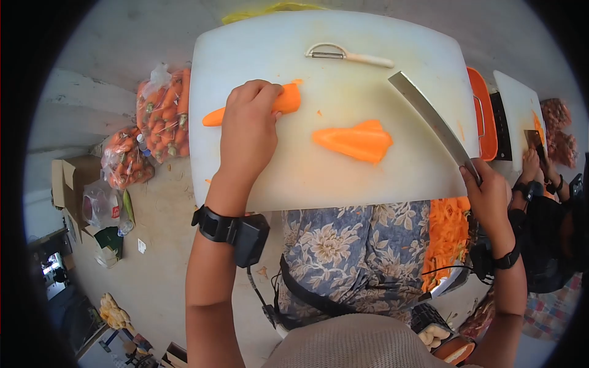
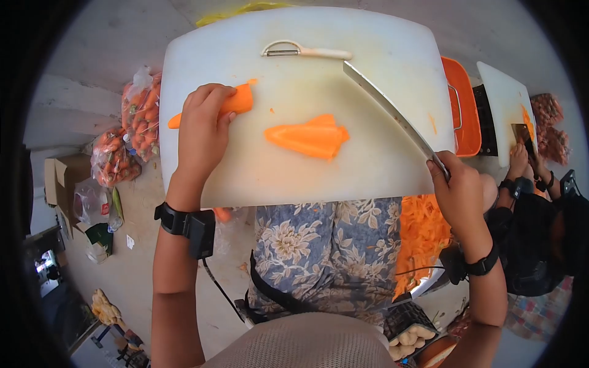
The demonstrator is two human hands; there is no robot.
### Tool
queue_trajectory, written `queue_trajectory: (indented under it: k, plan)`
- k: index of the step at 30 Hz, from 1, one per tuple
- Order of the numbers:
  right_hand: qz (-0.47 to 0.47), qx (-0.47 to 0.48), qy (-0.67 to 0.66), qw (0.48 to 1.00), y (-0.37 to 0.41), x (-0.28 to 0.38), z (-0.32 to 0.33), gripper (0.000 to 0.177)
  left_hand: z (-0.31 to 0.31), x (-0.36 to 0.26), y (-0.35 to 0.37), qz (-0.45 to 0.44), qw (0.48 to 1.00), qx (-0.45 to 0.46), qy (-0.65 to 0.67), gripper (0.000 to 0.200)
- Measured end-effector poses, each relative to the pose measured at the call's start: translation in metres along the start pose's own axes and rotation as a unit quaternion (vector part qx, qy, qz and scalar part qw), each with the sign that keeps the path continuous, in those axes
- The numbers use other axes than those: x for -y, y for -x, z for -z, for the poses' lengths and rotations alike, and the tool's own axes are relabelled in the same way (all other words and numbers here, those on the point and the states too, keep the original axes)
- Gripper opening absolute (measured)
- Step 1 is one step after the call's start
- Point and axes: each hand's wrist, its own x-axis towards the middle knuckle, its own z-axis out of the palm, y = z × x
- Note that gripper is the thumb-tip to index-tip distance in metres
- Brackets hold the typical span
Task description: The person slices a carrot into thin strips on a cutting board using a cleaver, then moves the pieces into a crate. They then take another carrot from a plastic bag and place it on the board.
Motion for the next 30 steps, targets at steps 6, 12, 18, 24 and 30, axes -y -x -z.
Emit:
queue_trajectory:
  k: [6,12,18,24,30]
  plan:
    - [0.046,-0.018,-0.086,0.995,-0.003,-0.019,-0.013,0.019,-0.018,-0.073,0.016,-0.062,0.987,0.014,0.146,0.064]
    - [0.032,0.006,-0.079,0.996,-0.003,-0.016,-0.008,0.017,-0.054,-0.099,0.018,-0.031,0.995,0.033,0.086,0.072]
    - [0.055,0.001,-0.078,0.995,-0.001,-0.018,-0.012,0.016,-0.060,-0.096,0.016,-0.049,0.988,0.077,0.125,0.056]
    - [0.060,0.017,-0.099,0.993,-0.002,-0.019,-0.009,0.016,-0.052,-0.098,0.030,-0.077,0.990,0.086,0.085,0.069]
    - [0.070,0.023,-0.107,0.992,-0.002,-0.022,-0.010,0.020,-0.052,-0.097,0.040,-0.071,0.994,0.071,0.051,0.079]
